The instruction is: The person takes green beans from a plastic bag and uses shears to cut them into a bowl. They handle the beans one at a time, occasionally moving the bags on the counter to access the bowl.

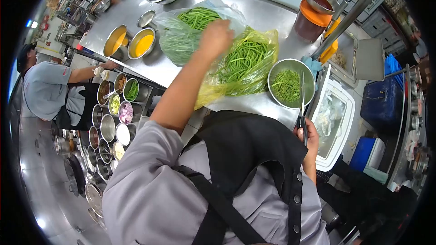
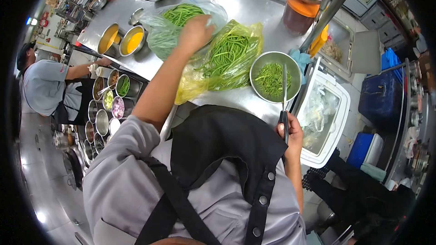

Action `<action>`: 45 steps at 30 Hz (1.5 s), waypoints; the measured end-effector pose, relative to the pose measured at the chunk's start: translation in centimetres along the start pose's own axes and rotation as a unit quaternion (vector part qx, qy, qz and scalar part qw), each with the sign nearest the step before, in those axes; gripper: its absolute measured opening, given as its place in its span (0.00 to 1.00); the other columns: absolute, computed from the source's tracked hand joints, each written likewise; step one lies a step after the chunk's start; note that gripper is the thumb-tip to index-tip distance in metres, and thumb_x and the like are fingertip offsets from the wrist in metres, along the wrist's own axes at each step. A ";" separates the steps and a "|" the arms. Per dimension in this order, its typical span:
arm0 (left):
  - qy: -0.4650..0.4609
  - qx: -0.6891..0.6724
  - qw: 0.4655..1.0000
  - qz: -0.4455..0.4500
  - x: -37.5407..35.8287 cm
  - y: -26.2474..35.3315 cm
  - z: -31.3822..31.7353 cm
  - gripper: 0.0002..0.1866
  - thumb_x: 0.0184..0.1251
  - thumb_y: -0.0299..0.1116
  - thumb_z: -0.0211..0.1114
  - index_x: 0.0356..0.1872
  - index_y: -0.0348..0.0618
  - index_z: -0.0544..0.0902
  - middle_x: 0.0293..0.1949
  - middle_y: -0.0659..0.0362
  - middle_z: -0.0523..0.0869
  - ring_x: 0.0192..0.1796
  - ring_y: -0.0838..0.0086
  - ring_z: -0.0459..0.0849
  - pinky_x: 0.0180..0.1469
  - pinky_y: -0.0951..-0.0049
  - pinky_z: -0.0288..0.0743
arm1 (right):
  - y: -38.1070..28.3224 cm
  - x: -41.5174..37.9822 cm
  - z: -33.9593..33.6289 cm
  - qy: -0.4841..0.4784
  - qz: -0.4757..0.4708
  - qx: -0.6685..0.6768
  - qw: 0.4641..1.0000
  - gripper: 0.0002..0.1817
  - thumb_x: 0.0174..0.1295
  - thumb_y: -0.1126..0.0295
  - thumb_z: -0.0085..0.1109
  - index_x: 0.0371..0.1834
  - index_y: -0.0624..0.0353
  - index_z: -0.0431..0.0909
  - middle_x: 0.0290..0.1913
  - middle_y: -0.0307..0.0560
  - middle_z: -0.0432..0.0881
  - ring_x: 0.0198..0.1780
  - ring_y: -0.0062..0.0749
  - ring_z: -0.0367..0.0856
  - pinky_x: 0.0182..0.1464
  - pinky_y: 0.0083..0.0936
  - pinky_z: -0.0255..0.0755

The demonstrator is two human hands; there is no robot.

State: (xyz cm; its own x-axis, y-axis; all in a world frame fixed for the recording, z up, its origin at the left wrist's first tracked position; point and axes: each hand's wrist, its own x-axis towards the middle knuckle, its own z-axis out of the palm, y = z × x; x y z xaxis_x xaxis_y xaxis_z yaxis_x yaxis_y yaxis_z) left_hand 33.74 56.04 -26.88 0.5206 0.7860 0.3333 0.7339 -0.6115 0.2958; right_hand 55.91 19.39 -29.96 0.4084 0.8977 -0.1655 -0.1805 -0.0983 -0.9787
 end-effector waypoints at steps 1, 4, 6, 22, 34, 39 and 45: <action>-0.005 0.060 0.998 -0.007 -0.6 -1.0 -1.5 0.25 0.63 0.44 0.62 0.56 0.39 0.77 0.53 0.47 0.79 0.54 0.50 0.78 0.56 0.55 0.73 | -0.1 0.0 0.0 -0.003 0.001 0.009 1.000 0.26 0.62 0.63 0.66 0.59 0.66 0.71 0.34 0.36 0.78 0.32 0.16 0.73 0.36 0.15 0.67; -0.077 0.205 0.973 -0.074 -3.0 -2.1 -6.3 0.21 0.60 0.44 0.64 0.53 0.47 0.80 0.52 0.51 0.80 0.55 0.53 0.77 0.55 0.52 0.72 | -0.2 0.3 0.1 -0.007 0.012 0.016 1.000 0.25 0.62 0.63 0.66 0.58 0.66 0.72 0.33 0.35 0.78 0.32 0.16 0.74 0.35 0.15 0.67; -0.113 0.212 0.968 -0.073 -4.9 -4.2 -7.4 0.20 0.59 0.41 0.66 0.52 0.47 0.81 0.51 0.51 0.80 0.53 0.53 0.77 0.54 0.52 0.72 | -0.1 0.8 0.4 -0.009 0.015 0.016 1.000 0.25 0.62 0.64 0.66 0.58 0.66 0.72 0.33 0.36 0.77 0.32 0.17 0.74 0.35 0.15 0.67; -0.018 0.198 0.980 0.020 -7.1 -6.6 -6.0 0.11 0.55 0.27 0.55 0.38 0.46 0.83 0.34 0.53 0.83 0.42 0.56 0.79 0.46 0.49 0.69 | -0.2 0.3 0.3 -0.018 -0.015 -0.054 0.998 0.25 0.65 0.55 0.62 0.55 0.64 0.73 0.33 0.34 0.76 0.34 0.17 0.72 0.38 0.16 0.66; -0.114 0.197 0.973 0.029 -13.5 -1.5 -7.1 0.05 0.57 0.29 0.54 0.30 0.42 0.78 0.29 0.56 0.83 0.38 0.58 0.81 0.40 0.56 0.72 | -0.1 0.6 0.6 -0.038 -0.003 -0.034 0.999 0.22 0.66 0.55 0.60 0.52 0.63 0.73 0.32 0.35 0.76 0.33 0.16 0.71 0.37 0.15 0.66; -0.159 0.086 0.982 -0.048 -13.8 2.4 -8.7 0.13 0.59 0.33 0.60 0.43 0.38 0.79 0.38 0.48 0.84 0.46 0.53 0.82 0.48 0.54 0.74 | -0.4 0.6 0.6 -0.040 -0.003 -0.037 0.999 0.22 0.66 0.55 0.60 0.52 0.63 0.73 0.32 0.34 0.75 0.33 0.16 0.71 0.37 0.15 0.66; -0.170 -0.048 0.984 0.007 -13.4 5.1 -8.1 0.19 0.60 0.35 0.63 0.51 0.37 0.79 0.43 0.45 0.82 0.48 0.51 0.80 0.53 0.57 0.74 | -0.3 0.4 0.4 -0.036 0.001 -0.031 0.999 0.23 0.66 0.55 0.60 0.53 0.63 0.73 0.32 0.34 0.75 0.33 0.15 0.71 0.37 0.14 0.65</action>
State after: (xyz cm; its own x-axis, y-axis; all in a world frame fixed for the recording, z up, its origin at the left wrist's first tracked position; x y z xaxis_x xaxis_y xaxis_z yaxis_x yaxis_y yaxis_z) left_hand 26.97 41.70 -22.56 0.6581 0.7526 0.0240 0.6893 -0.6150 0.3829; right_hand 55.73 20.00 -29.73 0.3418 0.9260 -0.1605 -0.1242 -0.1248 -0.9844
